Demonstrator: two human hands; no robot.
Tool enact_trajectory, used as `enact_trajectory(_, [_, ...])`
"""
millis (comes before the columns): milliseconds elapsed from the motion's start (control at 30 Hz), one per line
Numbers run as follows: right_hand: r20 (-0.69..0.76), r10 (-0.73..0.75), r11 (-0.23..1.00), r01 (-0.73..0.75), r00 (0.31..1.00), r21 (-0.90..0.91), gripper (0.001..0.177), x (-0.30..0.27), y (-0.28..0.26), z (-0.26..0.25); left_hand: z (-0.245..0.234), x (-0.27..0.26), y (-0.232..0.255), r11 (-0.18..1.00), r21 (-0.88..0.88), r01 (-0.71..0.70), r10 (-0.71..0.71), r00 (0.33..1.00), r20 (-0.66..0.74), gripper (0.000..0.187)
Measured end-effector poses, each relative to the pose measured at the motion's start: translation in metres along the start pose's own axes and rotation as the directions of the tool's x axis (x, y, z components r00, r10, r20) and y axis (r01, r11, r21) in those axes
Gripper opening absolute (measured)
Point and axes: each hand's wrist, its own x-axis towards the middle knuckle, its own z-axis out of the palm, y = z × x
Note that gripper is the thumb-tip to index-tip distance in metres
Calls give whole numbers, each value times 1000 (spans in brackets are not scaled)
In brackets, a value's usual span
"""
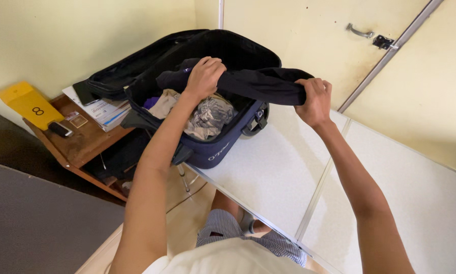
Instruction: The person takes items of clothing out of a suitcase, spreads them out on a table, and stacks them together.
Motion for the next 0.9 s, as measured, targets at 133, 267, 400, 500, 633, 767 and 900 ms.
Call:
enact_trajectory(133, [13,-51,993,52,999,-103,57,-17,6,-21,8,4,9,996,-71,-56,57,998,23,39])
enact_trajectory(267, [6,-68,980,68,998,-189,56,-36,20,-37,24,14,10,994,2,-111,110,992,57,40])
enact_trajectory(400, [22,-13,949,20,1000,-316,61,-56,29,-52,36,20,17,988,6,-155,152,976,156,45])
enact_trajectory(500, [62,36,956,-16,997,-293,55,-70,29,-62,46,26,24,981,-16,-192,192,969,156,51])
enact_trajectory(633, [110,118,897,-58,987,-438,50,-88,36,-71,57,31,30,985,10,-173,168,965,200,42])
enact_trajectory(767, [56,183,914,-149,981,-378,44,-107,55,-91,59,33,22,991,29,-132,121,963,239,40])
enact_trajectory(900, [179,483,874,-484,857,-38,34,-129,58,-111,62,24,16,995,-33,-93,99,955,279,39])
